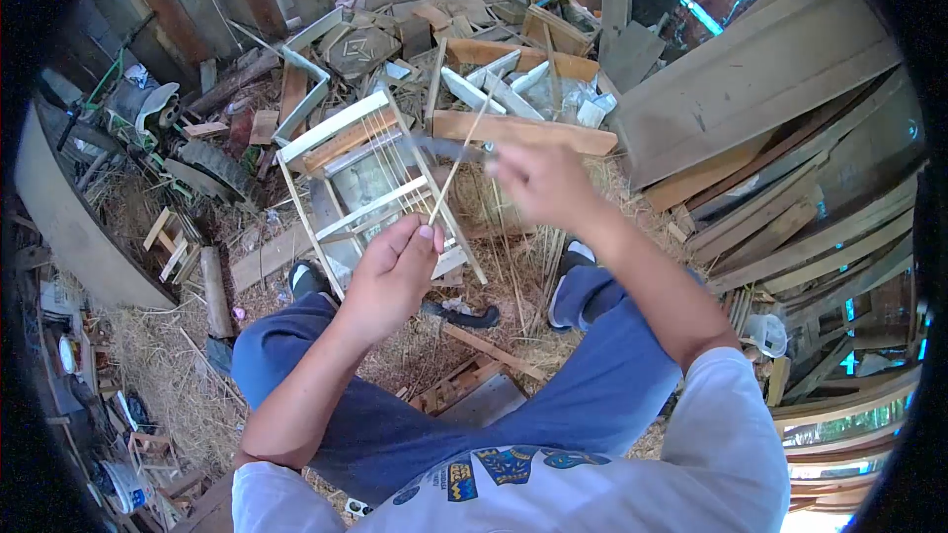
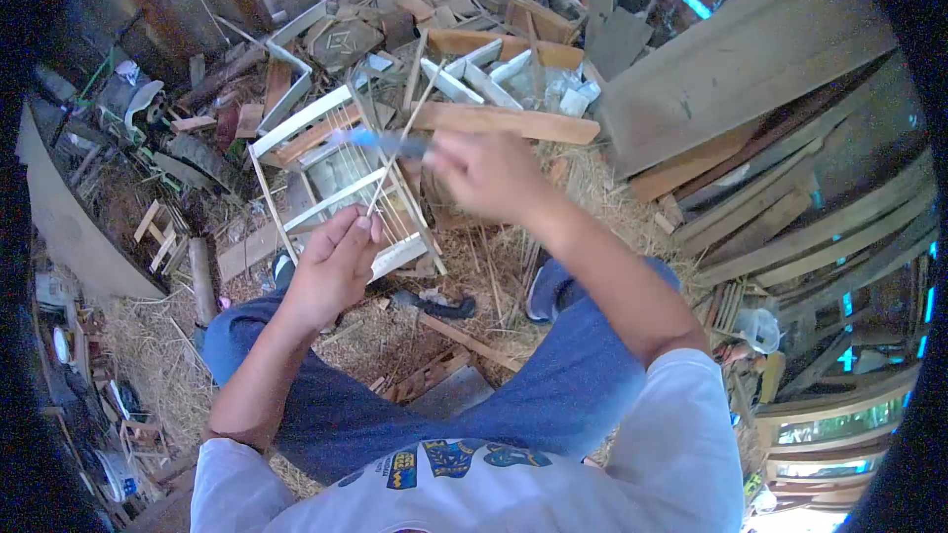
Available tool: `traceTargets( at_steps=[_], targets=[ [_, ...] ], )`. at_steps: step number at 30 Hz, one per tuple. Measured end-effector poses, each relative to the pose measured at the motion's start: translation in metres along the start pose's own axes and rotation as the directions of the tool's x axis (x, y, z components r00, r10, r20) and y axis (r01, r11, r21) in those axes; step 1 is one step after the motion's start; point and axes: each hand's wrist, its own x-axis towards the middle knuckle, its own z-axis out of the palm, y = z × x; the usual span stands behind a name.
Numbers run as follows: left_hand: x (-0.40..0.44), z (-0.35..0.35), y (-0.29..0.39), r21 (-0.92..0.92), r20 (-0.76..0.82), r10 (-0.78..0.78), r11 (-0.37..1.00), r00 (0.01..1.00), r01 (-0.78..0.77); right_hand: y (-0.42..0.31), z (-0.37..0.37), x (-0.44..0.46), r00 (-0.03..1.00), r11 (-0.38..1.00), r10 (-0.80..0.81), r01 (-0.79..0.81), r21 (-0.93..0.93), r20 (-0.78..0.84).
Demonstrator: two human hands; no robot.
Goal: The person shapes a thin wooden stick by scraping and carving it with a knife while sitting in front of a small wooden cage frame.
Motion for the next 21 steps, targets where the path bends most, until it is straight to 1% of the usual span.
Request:
traceTargets(
  at_steps=[1,2,3,4,5,6,7,8,9,10,11,12,13,14,16,17,18,20,21],
  targets=[
    [0.001,0.000,0.001,0.002,-0.004,0.002,1.000,1.000,-0.002,-0.002,0.007,-0.003,0.998,0.998,-0.062,0.062,0.018,0.002],
    [0.001,0.000,0.001,0.015,-0.014,0.003,1.000,1.000,-0.003,0.000,0.007,0.000,0.998,0.998,-0.057,0.057,0.024,0.000],
    [-0.001,0.000,-0.001,0.026,-0.020,-0.004,1.000,1.000,0.005,0.002,0.003,0.006,0.994,0.991,0.106,-0.102,0.086,-0.032],
    [-0.002,0.001,-0.004,0.024,-0.014,-0.015,1.000,1.000,0.015,0.007,-0.002,0.013,0.963,0.956,0.263,-0.254,0.144,-0.052],
    [-0.001,0.002,-0.007,0.052,-0.017,0.014,0.999,1.000,-0.013,0.022,-0.006,0.018,0.970,0.965,0.238,-0.232,0.120,-0.044],
    [0.001,0.001,-0.008,0.081,-0.020,0.049,0.996,0.999,-0.047,0.018,-0.005,0.014,0.970,0.966,0.237,-0.230,0.114,-0.047],
    [0.000,-0.002,-0.008,0.073,0.009,0.030,0.997,1.000,-0.031,0.008,-0.002,0.007,0.992,0.990,0.118,-0.114,0.087,-0.046],
    [0.002,-0.002,-0.007,0.074,0.005,0.037,0.997,0.999,-0.037,-0.001,0.002,0.002,0.999,0.998,-0.002,0.004,0.065,-0.040],
    [0.003,-0.001,-0.007,0.189,-0.029,0.095,0.978,0.995,-0.088,-0.008,0.007,-0.001,0.994,0.995,-0.057,0.064,0.077,-0.091],
    [0.003,0.000,-0.008,0.303,-0.051,0.149,0.944,0.987,-0.127,-0.007,0.005,0.002,0.994,0.995,-0.053,0.060,0.081,-0.091],
    [0.004,-0.002,-0.010,0.304,-0.046,0.139,0.945,0.989,-0.119,-0.006,0.001,0.005,0.998,0.998,-0.014,0.017,0.053,-0.053],
    [0.010,-0.005,-0.012,0.308,-0.042,0.175,0.939,0.984,-0.154,-0.004,-0.003,0.007,1.000,1.000,0.021,-0.021,0.018,-0.015],
    [0.015,-0.006,-0.014,0.310,-0.042,0.217,0.931,0.975,-0.194,-0.003,0.002,0.008,0.999,0.998,0.041,-0.039,0.045,-0.036],
    [0.016,-0.005,-0.017,0.305,-0.043,0.223,0.931,0.974,-0.200,-0.004,0.004,0.009,0.999,0.999,0.036,-0.034,0.039,-0.034],
    [0.016,-0.002,-0.012,0.252,-0.027,0.272,0.933,0.962,-0.257,-0.014,0.007,0.006,0.992,1.000,0.008,-0.005,0.031,-0.128],
    [0.009,0.003,-0.010,0.255,-0.062,0.188,0.952,0.980,-0.167,-0.018,0.002,0.002,0.990,0.998,-0.068,0.067,-0.016,-0.124],
    [0.007,0.005,-0.005,0.260,-0.060,0.195,0.950,0.979,-0.173,-0.018,-0.004,0.003,0.989,0.997,-0.072,0.070,-0.019,-0.131],
    [0.004,0.007,-0.002,0.259,-0.075,0.184,0.953,0.980,-0.159,-0.015,-0.010,0.004,0.989,0.998,0.061,-0.059,0.019,-0.134],
    [0.004,0.006,-0.005,0.255,-0.074,0.181,0.954,0.981,-0.157,-0.010,-0.008,0.010,0.980,1.000,0.023,-0.024,-0.005,-0.200]
  ],
)
